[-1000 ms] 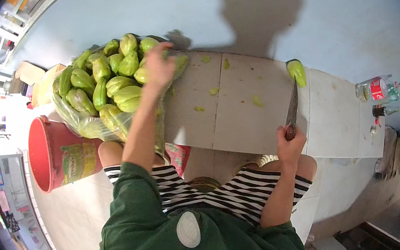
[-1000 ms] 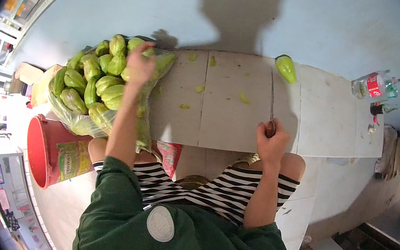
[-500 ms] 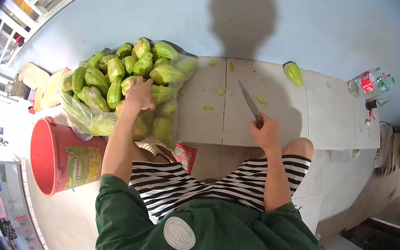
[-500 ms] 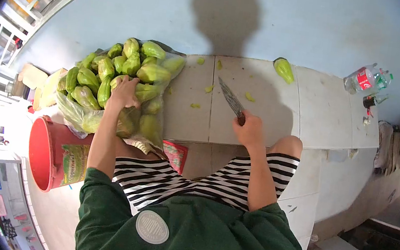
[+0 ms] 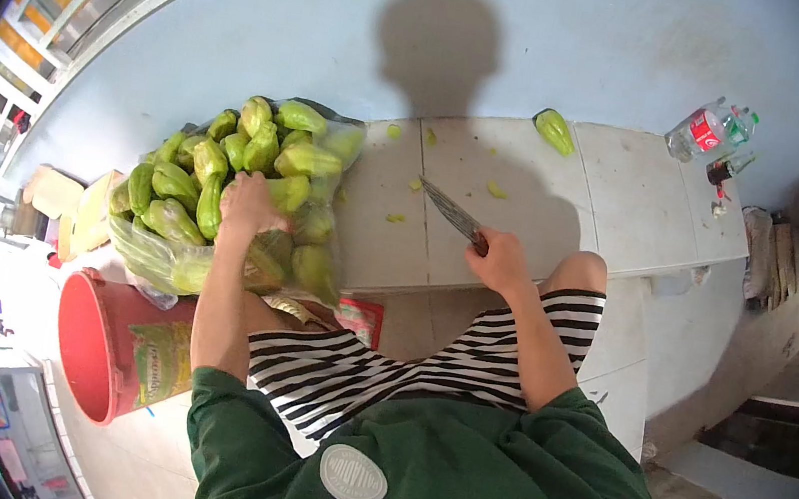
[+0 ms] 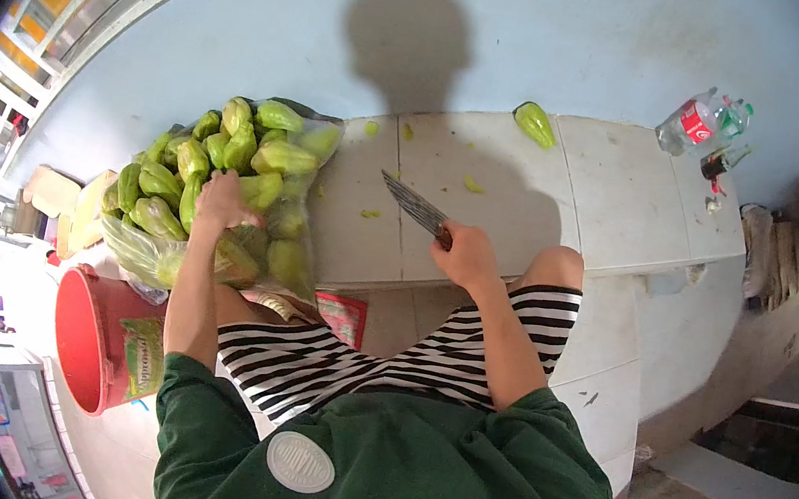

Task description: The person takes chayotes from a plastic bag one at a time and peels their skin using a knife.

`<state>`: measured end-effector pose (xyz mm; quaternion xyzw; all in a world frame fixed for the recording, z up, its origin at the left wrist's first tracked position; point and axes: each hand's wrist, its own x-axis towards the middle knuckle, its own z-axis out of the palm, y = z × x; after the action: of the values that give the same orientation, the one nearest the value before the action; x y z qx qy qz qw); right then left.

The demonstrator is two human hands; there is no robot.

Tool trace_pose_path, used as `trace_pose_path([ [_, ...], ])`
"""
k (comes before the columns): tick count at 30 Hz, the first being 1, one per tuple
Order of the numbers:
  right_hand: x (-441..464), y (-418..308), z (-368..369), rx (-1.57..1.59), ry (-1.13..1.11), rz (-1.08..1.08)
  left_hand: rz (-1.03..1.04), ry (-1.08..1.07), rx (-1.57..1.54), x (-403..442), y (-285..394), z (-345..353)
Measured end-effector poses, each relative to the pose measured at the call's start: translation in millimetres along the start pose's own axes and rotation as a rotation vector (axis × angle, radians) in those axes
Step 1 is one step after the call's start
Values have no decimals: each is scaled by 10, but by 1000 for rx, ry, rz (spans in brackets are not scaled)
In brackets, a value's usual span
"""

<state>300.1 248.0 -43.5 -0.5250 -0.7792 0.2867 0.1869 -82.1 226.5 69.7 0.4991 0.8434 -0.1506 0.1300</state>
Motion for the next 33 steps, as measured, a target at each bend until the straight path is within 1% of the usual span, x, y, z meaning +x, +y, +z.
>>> trace_pose_path([
  [1,9,5,7,29,13,1,-27,64,-54,-34,-15,-11],
  [2,22,6,23,61,27,2,29,154,-68,56,-153,84],
  [3,38,11,36,62,21,0,24,150,-68,66,-259,74],
  [5,61,20,64,100,66,-36,234,191,-510,69,-440,56],
  [6,79,2,79,104,63,-35,327,103,-821,-4,-440,25],
  [7,90,-33,91,150,69,-37,322,100,-817,-123,-350,52],
  [9,114,-141,119,200,67,-40,307,162,-1324,-398,-86,146],
  [11,155,-254,142,177,37,9,427,152,-1345,-188,73,700],
  [12,138,-258,189,177,38,15,421,164,-1285,-226,260,820],
  [13,117,-239,241,127,70,-44,423,173,-1226,-266,466,918],
  [14,88,-221,272,74,103,-98,437,159,-1226,-276,602,1041],
  [15,49,-213,271,65,106,-78,445,162,-1279,-315,733,1148],
  [17,-23,-198,250,18,164,-324,455,149,-1347,-334,904,1312],
  [18,-44,-187,249,10,159,-316,492,159,-1342,-329,959,1334],
  [19,-58,-189,265,-14,137,-356,527,173,-1332,-326,974,1351],
  [20,-51,-201,291,-34,118,-399,539,121,-1322,-293,960,1399],
  [21,-38,-257,294,-31,119,-395,540,118,-1318,-303,958,1376],
  [23,-41,-375,287,-55,154,-472,561,164,-1320,-351,957,1347],
  [24,-32,-416,285,-54,153,-468,561,160,-1319,-348,953,1363],
  [26,-17,-489,295,-67,127,-494,558,284,-1217,-346,923,1399],
  [30,22,-527,302,-52,130,-512,580,280,-1252,-317,911,1467],
  [33,37,-515,297,-60,93,-498,602,340,-1206,-329,909,1425],
])
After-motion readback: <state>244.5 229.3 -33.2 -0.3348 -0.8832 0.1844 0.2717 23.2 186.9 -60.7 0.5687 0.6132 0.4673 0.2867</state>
